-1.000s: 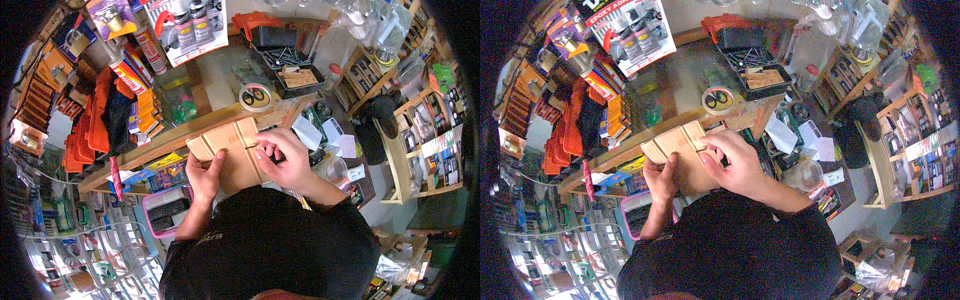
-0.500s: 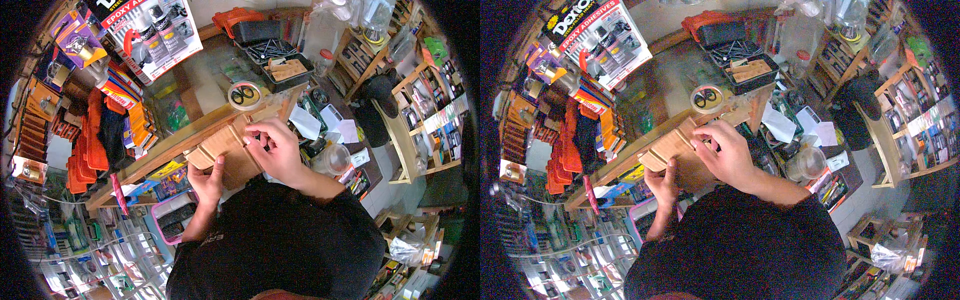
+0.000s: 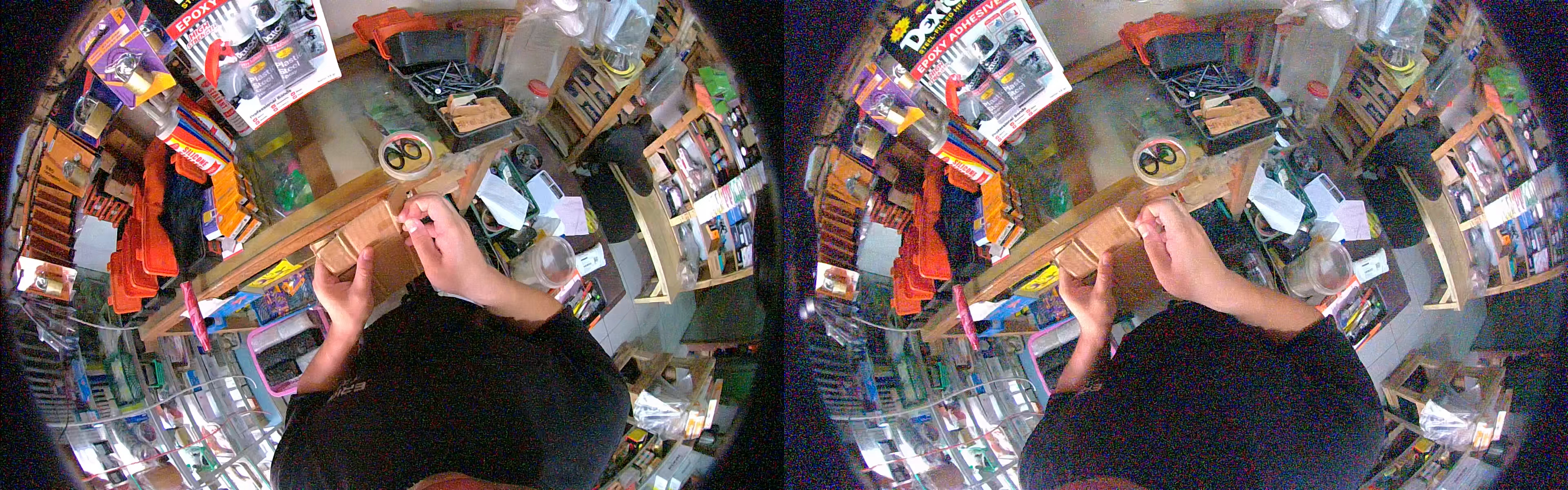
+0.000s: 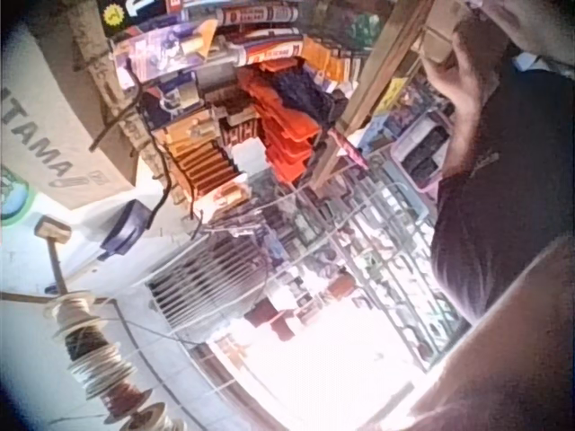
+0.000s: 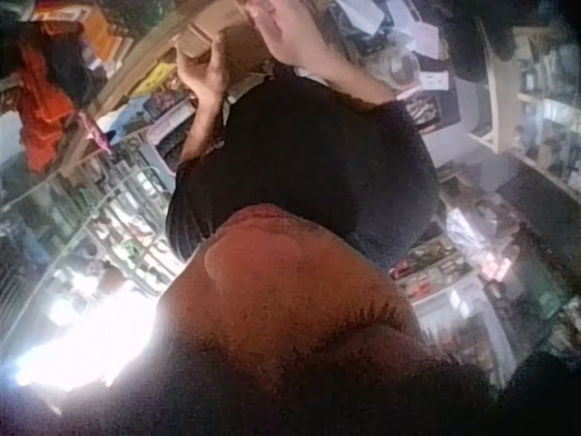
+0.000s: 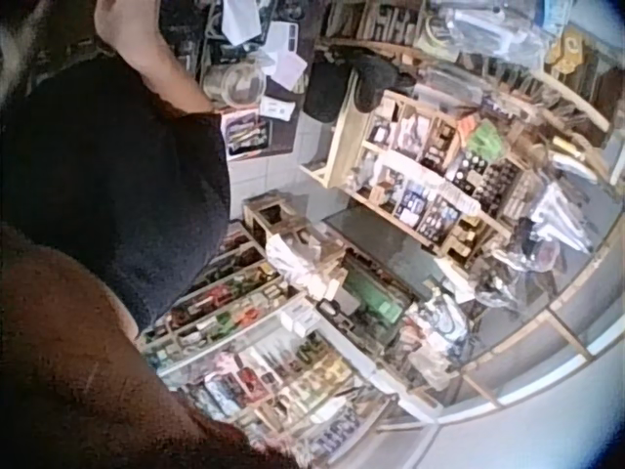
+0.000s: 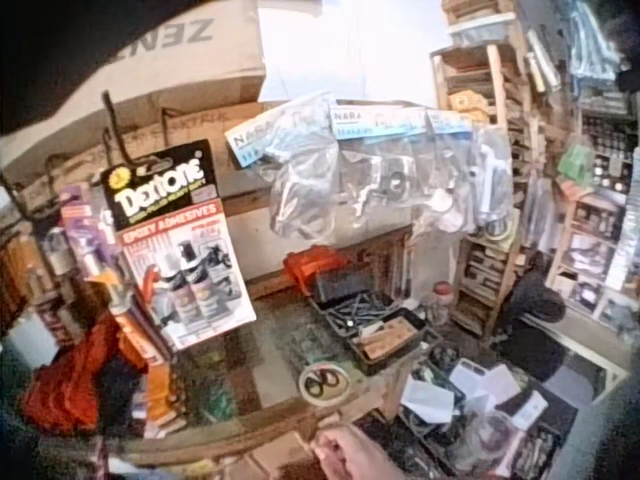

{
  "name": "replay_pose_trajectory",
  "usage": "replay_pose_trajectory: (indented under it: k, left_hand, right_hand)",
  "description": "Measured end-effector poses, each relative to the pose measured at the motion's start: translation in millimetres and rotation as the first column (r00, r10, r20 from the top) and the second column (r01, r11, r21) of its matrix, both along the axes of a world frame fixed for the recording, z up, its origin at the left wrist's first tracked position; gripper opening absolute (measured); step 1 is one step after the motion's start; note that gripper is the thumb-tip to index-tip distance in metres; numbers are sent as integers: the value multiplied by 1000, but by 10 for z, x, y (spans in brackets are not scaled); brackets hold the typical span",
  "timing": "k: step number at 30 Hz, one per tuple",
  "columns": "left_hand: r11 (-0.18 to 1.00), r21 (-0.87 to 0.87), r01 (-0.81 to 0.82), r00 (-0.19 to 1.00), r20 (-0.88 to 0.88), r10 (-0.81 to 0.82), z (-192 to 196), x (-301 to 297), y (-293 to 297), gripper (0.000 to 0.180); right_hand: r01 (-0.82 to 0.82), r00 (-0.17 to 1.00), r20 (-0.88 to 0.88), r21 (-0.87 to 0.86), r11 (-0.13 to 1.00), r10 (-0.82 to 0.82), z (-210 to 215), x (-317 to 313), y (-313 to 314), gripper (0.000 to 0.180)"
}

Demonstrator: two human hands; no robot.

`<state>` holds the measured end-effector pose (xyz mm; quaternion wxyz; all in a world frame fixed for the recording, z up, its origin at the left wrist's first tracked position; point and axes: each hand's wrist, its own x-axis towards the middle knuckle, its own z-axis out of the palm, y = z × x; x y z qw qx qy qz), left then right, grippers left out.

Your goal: The person assembles a small cardboard box by folding the flaps and securing them with tape using scissors and a roll of double-sided tape.

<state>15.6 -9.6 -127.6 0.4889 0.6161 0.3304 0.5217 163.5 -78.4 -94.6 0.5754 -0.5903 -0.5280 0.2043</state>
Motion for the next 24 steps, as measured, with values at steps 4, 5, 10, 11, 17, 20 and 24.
replay_pose_trajectory:
  k: [4,5,10,11,17,20,24]
  left_hand:
    - [999,-23,28,999,24,-28,12,3,7,38]
    - [999,-19,30,1000,2,-30,6,-3,16,38]
    - [996,-55,64,998,10,-64,-13,-19,50,37]
    - [997,-52,52,999,4,-52,-2,-23,49,37]
    - [1000,12,-19,996,-89,20,10,-64,87,39]
    - [999,30,-30,998,-63,31,24,-53,74,40]
    - [998,39,-51,996,-74,54,16,-60,65,38]
  right_hand:
    - [-23,998,-52,-21,1000,22,-58,18,20,7]
    - [-21,999,-39,-23,1000,20,-83,28,27,8]
    - [-23,999,41,-75,997,26,-106,68,62,11]
    - [-31,999,23,-44,999,32,-90,59,68,11]
    - [-82,982,-168,63,995,92,-48,33,87,13]
    - [-59,972,-223,70,996,73,-110,25,134,21]
    - [55,989,-141,103,993,-41,-13,-66,175,25]
